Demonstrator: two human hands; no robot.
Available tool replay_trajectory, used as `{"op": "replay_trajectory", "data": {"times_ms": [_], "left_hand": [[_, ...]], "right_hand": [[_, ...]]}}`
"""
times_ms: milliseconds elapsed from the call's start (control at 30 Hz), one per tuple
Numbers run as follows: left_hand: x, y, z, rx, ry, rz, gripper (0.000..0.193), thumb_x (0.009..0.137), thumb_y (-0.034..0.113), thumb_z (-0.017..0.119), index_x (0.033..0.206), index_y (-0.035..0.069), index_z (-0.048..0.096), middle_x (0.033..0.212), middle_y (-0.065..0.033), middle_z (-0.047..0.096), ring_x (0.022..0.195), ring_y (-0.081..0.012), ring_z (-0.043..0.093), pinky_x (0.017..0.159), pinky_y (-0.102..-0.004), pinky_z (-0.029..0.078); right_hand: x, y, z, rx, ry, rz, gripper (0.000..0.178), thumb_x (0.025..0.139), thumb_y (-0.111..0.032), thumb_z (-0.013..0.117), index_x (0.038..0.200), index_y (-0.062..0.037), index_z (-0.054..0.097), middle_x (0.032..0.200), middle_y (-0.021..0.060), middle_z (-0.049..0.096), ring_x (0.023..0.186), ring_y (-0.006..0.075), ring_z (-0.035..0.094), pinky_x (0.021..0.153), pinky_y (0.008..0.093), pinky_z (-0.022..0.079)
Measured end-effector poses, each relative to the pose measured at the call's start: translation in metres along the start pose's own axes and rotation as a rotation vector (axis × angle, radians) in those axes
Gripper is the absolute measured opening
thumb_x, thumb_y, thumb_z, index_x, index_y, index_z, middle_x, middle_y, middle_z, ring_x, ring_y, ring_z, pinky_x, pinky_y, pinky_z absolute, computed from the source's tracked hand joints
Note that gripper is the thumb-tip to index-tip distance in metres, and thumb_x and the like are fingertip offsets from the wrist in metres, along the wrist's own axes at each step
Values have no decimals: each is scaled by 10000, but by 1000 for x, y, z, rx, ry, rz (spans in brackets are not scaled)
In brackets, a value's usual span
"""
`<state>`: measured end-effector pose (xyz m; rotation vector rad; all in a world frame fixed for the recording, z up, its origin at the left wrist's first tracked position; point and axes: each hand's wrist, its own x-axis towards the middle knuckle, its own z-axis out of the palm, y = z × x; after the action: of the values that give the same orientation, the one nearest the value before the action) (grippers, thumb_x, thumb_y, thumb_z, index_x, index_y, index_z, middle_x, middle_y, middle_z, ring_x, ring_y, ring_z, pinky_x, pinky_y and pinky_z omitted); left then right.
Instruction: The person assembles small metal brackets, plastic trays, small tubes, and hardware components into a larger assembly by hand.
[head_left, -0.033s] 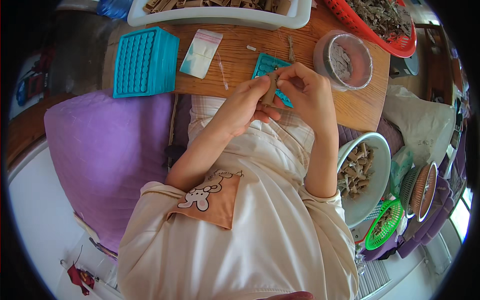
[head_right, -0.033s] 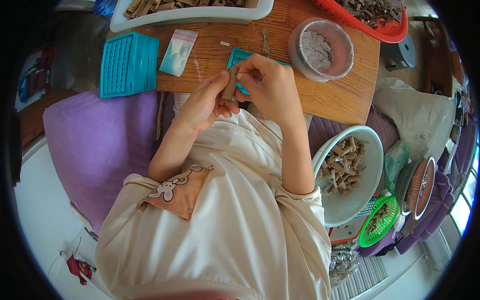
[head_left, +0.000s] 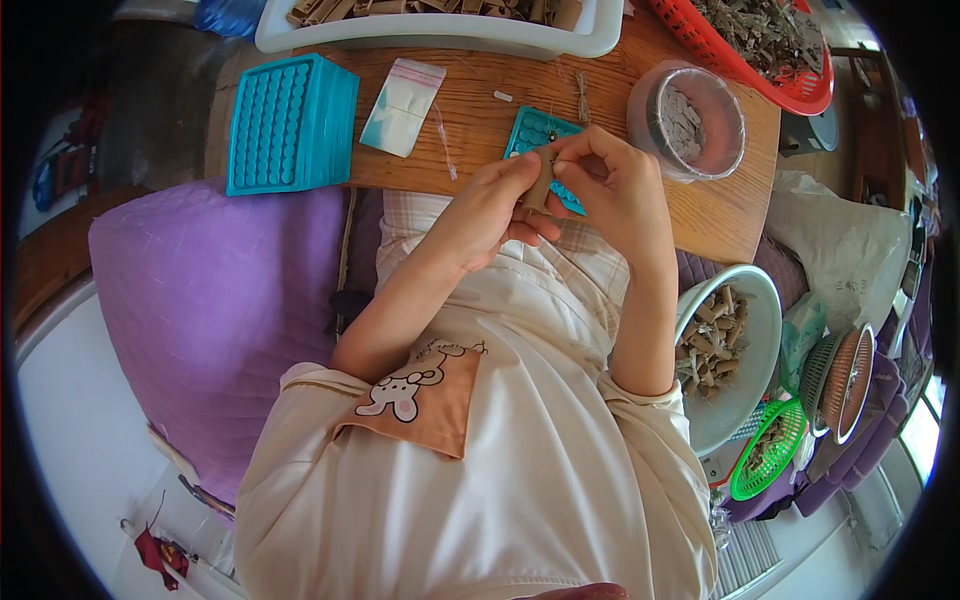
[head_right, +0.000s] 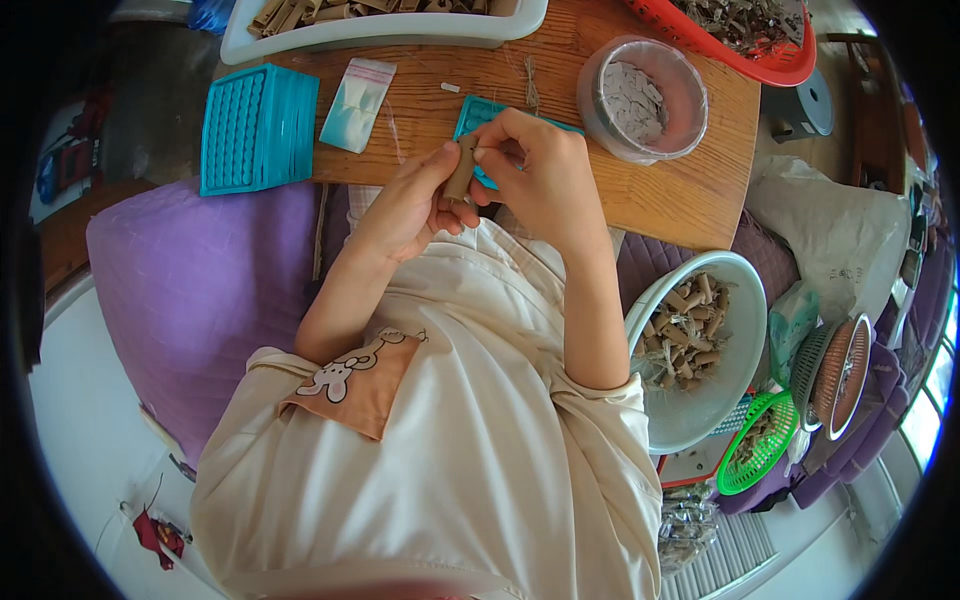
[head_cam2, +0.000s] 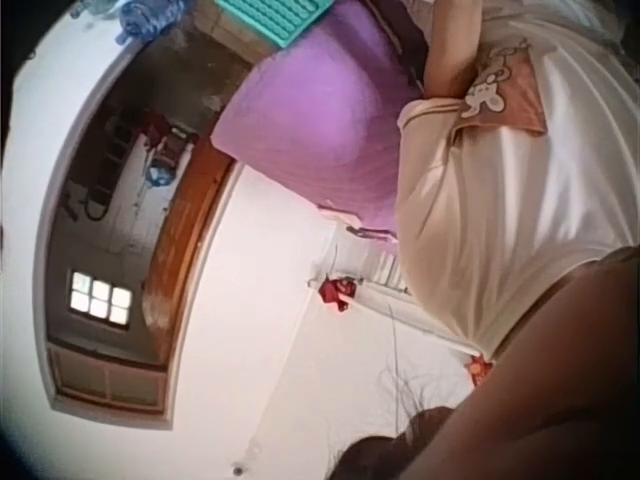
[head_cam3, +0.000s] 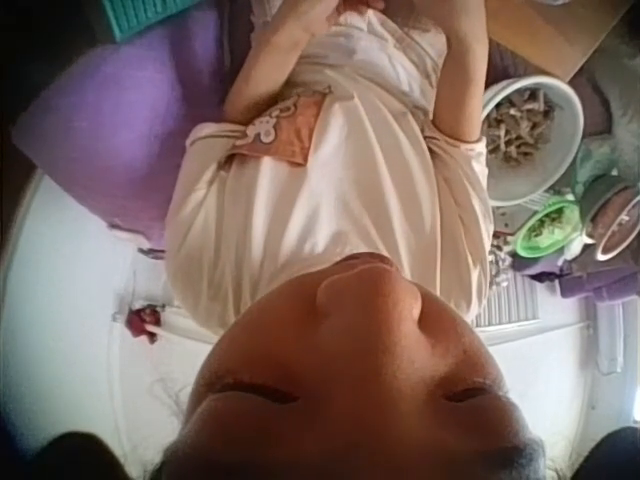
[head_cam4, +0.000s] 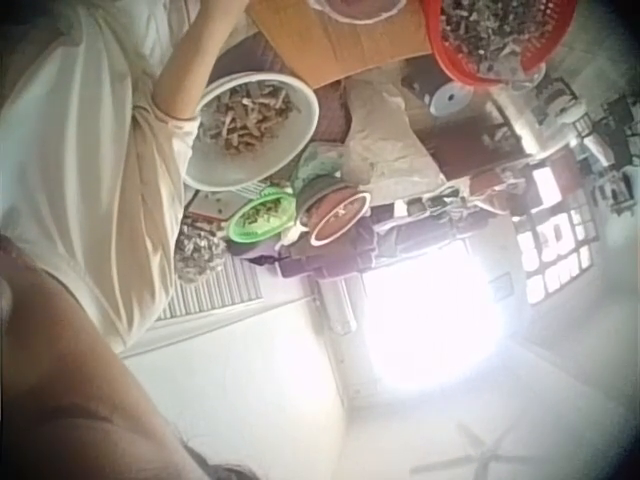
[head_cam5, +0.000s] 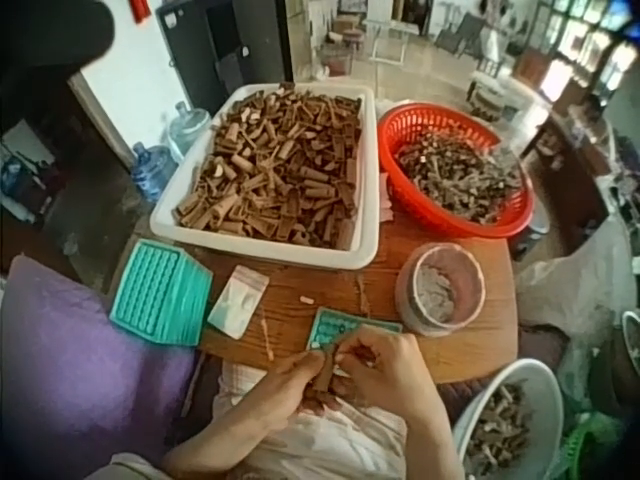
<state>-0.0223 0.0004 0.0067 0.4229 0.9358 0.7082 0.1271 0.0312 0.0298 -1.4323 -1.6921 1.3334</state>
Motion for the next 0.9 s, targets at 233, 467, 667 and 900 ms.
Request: {"op": "replay_trajectory", "data": {"times_ms": [233,467,667,900], "left_hand": [[2,6,3,-214,-77,-88,372,891,350,315,963,27,485,729,-87,591,568,-148,598,439,-208,482],[9,-9,-2,-507,-203,-262,368,890,344,320,951,20,482,739,-105,594,594,-170,610,463,-209,515],[7,-16,-1,-501,-345,-295,390,879,378,334,1008,34,464,829,-114,597,694,-180,612,494,-229,520],[-1,-12,29,-85,-19,169,376,873,339,386,1133,68,392,983,-85,535,863,-166,554,601,-258,490]], "right_hand": [[-1,-2,-3,31,85,-102,70,707,-10,542,776,3,537,648,104,561,548,161,528,538,256,435],[0,3,-14,-125,-112,-49,105,730,-20,526,833,-6,518,687,114,560,599,182,537,582,269,443],[-11,32,-16,314,-219,-77,135,786,-37,503,916,0,494,807,48,548,738,123,512,660,247,416],[-108,11,-80,98,380,117,106,807,-32,480,893,28,489,776,9,497,719,75,461,627,199,376]]}}
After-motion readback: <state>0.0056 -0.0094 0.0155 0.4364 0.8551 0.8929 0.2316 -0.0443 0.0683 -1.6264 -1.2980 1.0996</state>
